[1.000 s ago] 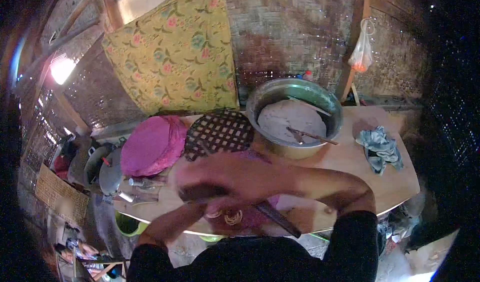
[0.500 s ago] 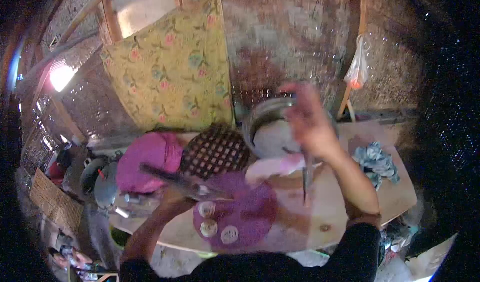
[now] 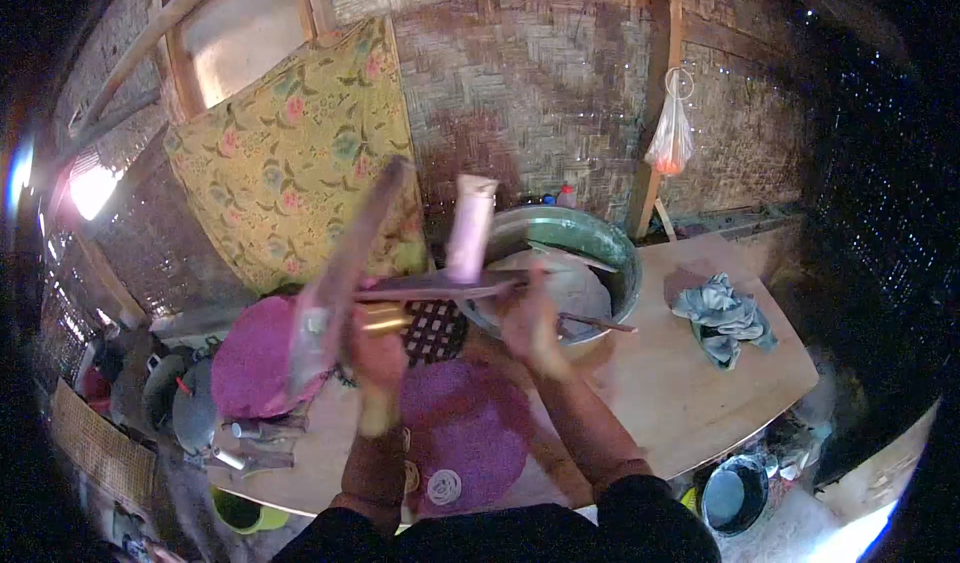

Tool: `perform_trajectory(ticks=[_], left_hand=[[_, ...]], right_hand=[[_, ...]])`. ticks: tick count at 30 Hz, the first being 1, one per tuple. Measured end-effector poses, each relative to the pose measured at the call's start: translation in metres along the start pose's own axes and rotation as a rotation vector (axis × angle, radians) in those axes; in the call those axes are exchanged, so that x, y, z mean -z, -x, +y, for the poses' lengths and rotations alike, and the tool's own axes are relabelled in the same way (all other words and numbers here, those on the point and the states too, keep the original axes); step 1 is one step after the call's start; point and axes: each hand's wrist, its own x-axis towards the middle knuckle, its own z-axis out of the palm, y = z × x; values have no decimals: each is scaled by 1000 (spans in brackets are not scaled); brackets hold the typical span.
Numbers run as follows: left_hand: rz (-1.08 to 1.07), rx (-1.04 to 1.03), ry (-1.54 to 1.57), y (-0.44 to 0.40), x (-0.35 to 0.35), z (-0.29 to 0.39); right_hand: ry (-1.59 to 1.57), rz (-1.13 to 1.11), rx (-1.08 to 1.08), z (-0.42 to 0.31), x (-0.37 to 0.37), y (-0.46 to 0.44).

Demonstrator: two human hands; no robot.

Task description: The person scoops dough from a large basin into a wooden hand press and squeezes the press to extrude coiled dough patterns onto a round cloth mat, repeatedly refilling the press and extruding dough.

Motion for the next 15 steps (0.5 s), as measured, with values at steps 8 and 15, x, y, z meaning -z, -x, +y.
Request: perform_trajectory(ticks=[8, 15], left_hand=[[447, -200, -287, -75, -6, 81], [520, 110, -437, -104, 24, -5]], right_hand=[[2799, -101, 164, -117, 86, -17], [2560, -210, 398, -126, 28, 23]])
